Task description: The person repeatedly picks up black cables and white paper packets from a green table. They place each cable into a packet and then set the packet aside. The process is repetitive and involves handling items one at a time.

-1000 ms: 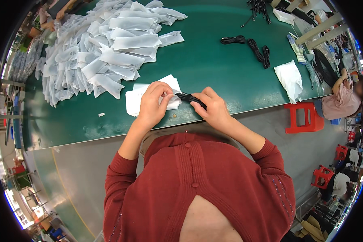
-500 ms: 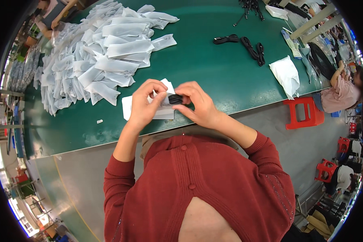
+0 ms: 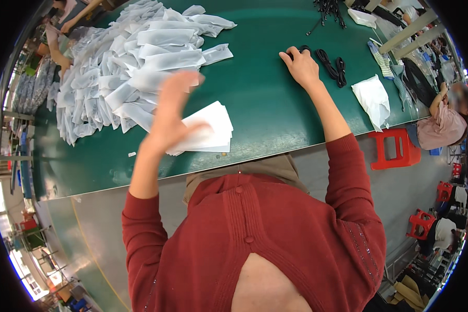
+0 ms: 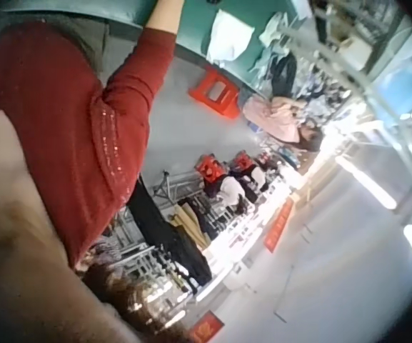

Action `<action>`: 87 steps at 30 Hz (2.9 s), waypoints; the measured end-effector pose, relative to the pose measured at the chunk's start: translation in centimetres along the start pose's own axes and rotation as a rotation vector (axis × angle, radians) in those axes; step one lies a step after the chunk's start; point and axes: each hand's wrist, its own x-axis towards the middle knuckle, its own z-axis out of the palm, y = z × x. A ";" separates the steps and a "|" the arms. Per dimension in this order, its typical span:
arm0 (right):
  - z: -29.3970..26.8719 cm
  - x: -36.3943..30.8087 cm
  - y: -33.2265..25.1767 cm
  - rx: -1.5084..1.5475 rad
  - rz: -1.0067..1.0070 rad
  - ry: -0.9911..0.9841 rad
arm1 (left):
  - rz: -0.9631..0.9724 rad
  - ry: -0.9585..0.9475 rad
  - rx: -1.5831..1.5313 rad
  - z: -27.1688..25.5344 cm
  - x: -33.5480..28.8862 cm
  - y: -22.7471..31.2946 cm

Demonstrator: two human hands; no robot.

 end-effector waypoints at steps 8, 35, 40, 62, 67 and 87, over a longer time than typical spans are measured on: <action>-1.1 -3.7 -3.3 0.081 -0.135 0.076 | -0.202 -0.268 0.143 3.2 -5.8 -0.1; -6.8 -14.3 -10.2 0.654 -0.544 -0.277 | -0.432 0.150 -0.408 8.1 -4.1 1.5; -6.9 -14.2 -11.7 1.194 0.214 -0.764 | -0.115 0.099 -0.239 7.4 -3.6 2.9; -7.3 -12.9 -13.0 1.194 -0.334 -0.120 | -0.372 0.067 -0.696 5.1 0.3 3.9; -8.3 -9.7 -11.9 1.014 -0.420 0.001 | -0.439 0.178 -1.086 3.3 1.0 1.2; -4.8 -9.2 -2.4 0.065 -0.201 0.319 | -0.262 0.081 -0.036 9.2 -4.2 1.1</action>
